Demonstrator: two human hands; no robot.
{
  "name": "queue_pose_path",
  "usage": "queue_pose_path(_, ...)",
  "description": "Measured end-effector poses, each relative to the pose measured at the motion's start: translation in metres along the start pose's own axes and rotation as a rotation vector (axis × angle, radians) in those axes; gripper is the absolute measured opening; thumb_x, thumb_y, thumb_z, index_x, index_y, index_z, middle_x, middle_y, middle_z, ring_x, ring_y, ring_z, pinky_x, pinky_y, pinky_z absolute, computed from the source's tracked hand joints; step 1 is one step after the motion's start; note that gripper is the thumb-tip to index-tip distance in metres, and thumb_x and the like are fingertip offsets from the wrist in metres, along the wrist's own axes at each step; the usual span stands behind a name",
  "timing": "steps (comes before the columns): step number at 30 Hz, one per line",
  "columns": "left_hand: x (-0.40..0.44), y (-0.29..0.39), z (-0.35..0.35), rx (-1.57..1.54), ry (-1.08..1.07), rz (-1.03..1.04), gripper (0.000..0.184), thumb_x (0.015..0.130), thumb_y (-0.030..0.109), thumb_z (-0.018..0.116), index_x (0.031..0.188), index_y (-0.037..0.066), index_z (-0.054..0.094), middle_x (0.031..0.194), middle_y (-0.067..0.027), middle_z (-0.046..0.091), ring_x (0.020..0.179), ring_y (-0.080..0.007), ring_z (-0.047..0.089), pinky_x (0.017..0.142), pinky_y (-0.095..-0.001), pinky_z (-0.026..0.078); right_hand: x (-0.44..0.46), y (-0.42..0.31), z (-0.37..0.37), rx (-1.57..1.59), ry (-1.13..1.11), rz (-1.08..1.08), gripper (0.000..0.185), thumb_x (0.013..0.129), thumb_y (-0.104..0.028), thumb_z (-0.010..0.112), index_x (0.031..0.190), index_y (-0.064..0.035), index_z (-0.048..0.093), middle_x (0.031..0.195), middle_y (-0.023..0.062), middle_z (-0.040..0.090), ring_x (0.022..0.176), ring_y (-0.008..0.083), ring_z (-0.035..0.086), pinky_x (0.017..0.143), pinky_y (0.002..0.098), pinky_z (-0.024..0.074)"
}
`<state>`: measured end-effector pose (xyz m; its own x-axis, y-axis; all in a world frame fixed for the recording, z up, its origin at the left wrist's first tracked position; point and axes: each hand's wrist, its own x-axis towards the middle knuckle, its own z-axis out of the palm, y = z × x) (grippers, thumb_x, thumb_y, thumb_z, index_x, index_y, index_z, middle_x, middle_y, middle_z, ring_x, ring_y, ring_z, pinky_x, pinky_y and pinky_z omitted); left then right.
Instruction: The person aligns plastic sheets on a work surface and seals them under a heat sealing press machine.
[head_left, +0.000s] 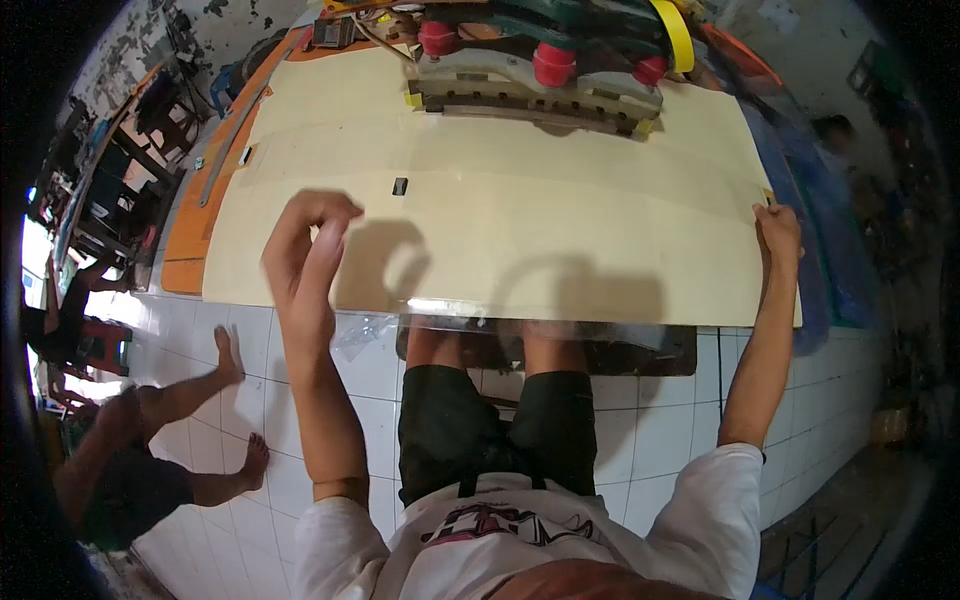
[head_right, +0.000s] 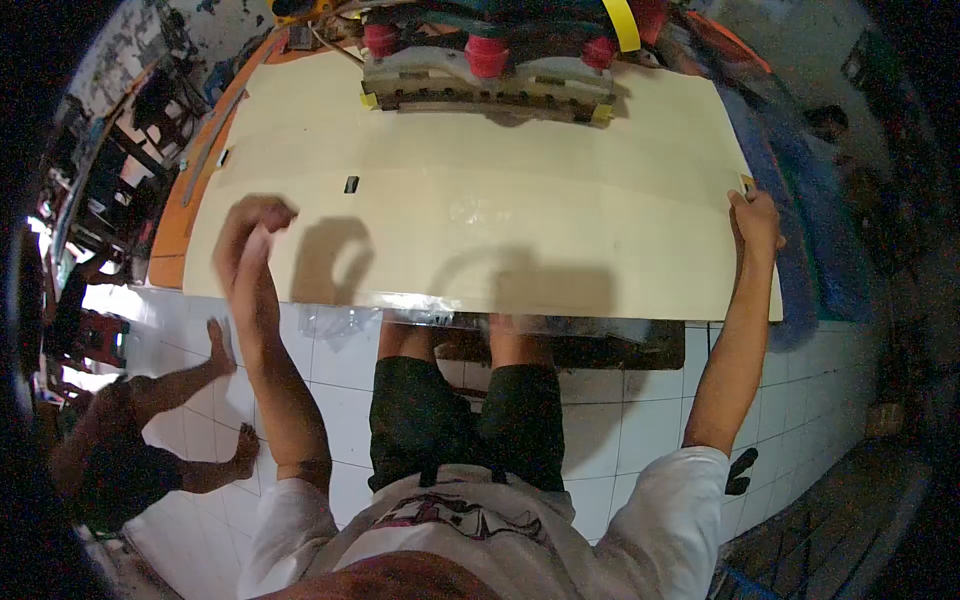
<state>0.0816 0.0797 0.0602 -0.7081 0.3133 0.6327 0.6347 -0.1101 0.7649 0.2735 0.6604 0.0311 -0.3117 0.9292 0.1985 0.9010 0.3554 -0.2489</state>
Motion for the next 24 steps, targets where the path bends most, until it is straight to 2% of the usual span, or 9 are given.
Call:
queue_pose_path(1, 0.008, -0.012, -0.004, 0.176, -0.016, -0.163, 0.021, 0.090, 0.018, 0.059, 0.094, -0.002, 0.060, 0.093, -0.0112, 0.061, 0.089, -0.0169, 0.054, 0.083, -0.0295, 0.041, 0.005, 0.004, 0.004, 0.028, -0.018, -0.027, 0.053, 0.082, -0.050, 0.069, 0.112, -0.0064, 0.066, 0.120, 0.0157, 0.067, 0.114, 0.0313, 0.063, 0.095, 0.0454, 0.0451)
queue_pose_path(5, 0.015, -0.070, -0.007, 0.559, -0.064, -0.151, 0.030, 0.091, 0.027, 0.061, 0.108, 0.002, 0.063, 0.114, -0.0150, 0.062, 0.102, -0.0262, 0.059, 0.095, -0.0381, 0.041, -0.033, -0.023, -0.020, 0.112, 0.114, -0.183, 0.037, 0.088, -0.036, 0.067, 0.104, -0.0020, 0.067, 0.110, 0.0162, 0.068, 0.100, 0.0301, 0.066, 0.087, 0.0402, 0.0485)
queue_pose_path(9, 0.008, -0.068, 0.000, 0.997, -0.163, -0.049, 0.046, 0.093, 0.038, 0.057, 0.128, 0.008, 0.058, 0.143, -0.0193, 0.048, 0.134, -0.0358, 0.042, 0.114, -0.0543, 0.025, -0.143, -0.068, -0.081, 0.393, 0.547, -1.021, 0.009, 0.092, -0.007, 0.059, 0.100, -0.0013, 0.061, 0.090, 0.0137, 0.064, 0.082, 0.0328, 0.062, 0.079, 0.0387, 0.0488)
queue_pose_path(11, 0.007, -0.071, 0.001, 1.010, -0.190, -0.102, 0.050, 0.094, 0.042, 0.054, 0.132, 0.009, 0.055, 0.146, -0.0191, 0.044, 0.138, -0.0347, 0.037, 0.115, -0.0552, 0.020, -0.200, -0.064, -0.101, 0.334, 0.582, -1.320, 0.008, 0.081, -0.008, 0.065, 0.088, -0.0083, 0.061, 0.085, 0.0096, 0.063, 0.086, 0.0283, 0.060, 0.082, 0.0412, 0.0453)
queue_pose_path(12, 0.008, -0.073, 0.001, 1.021, -0.225, -0.146, 0.055, 0.095, 0.046, 0.050, 0.137, 0.011, 0.052, 0.150, -0.0189, 0.040, 0.142, -0.0335, 0.032, 0.116, -0.0562, 0.016, -0.226, -0.049, -0.111, 0.005, 0.643, -1.381, 0.015, 0.074, -0.006, 0.068, 0.085, -0.0106, 0.059, 0.082, 0.0092, 0.061, 0.083, 0.0261, 0.060, 0.080, 0.0395, 0.0451)
queue_pose_path(14, 0.009, -0.074, 0.002, 1.030, -0.253, -0.194, 0.059, 0.096, 0.051, 0.046, 0.141, 0.012, 0.050, 0.154, -0.0186, 0.036, 0.146, -0.0324, 0.028, 0.118, -0.0571, 0.011, -0.269, -0.039, -0.129, 0.393, 0.754, -1.519, 0.023, 0.085, -0.012, 0.070, 0.100, -0.0168, 0.054, 0.082, 0.0072, 0.062, 0.082, 0.0237, 0.061, 0.082, 0.0431, 0.0462)
queue_pose_path(18, 0.009, -0.071, 0.001, 0.991, -0.264, -0.213, 0.060, 0.096, 0.052, 0.044, 0.141, 0.012, 0.050, 0.154, -0.0184, 0.036, 0.145, -0.0323, 0.029, 0.118, -0.0565, 0.010, -0.242, -0.013, -0.137, 0.610, 1.462, -0.799, 0.015, 0.096, -0.008, 0.060, 0.109, -0.0052, 0.053, 0.095, 0.0102, 0.067, 0.092, 0.0228, 0.066, 0.084, 0.0413, 0.0549)
queue_pose_path(22, 0.008, -0.072, 0.001, 0.978, -0.260, -0.180, 0.059, 0.096, 0.052, 0.044, 0.141, 0.013, 0.050, 0.151, -0.0186, 0.040, 0.144, -0.0325, 0.031, 0.118, -0.0566, 0.011, -0.166, -0.023, -0.150, 0.720, 0.979, -0.439, 0.029, 0.098, -0.018, 0.062, 0.116, 0.0040, 0.062, 0.103, 0.0155, 0.068, 0.091, 0.0215, 0.067, 0.087, 0.0325, 0.0541)
queue_pose_path(24, 0.007, -0.069, 0.000, 0.989, -0.281, -0.195, 0.059, 0.096, 0.052, 0.044, 0.140, 0.013, 0.051, 0.150, -0.0185, 0.041, 0.144, -0.0325, 0.032, 0.118, -0.0568, 0.011, -0.078, 0.022, -0.124, 0.571, 0.518, -0.468, 0.039, 0.096, -0.025, 0.064, 0.126, -0.0006, 0.060, 0.112, 0.0152, 0.068, 0.105, 0.0224, 0.064, 0.092, 0.0345, 0.0501)
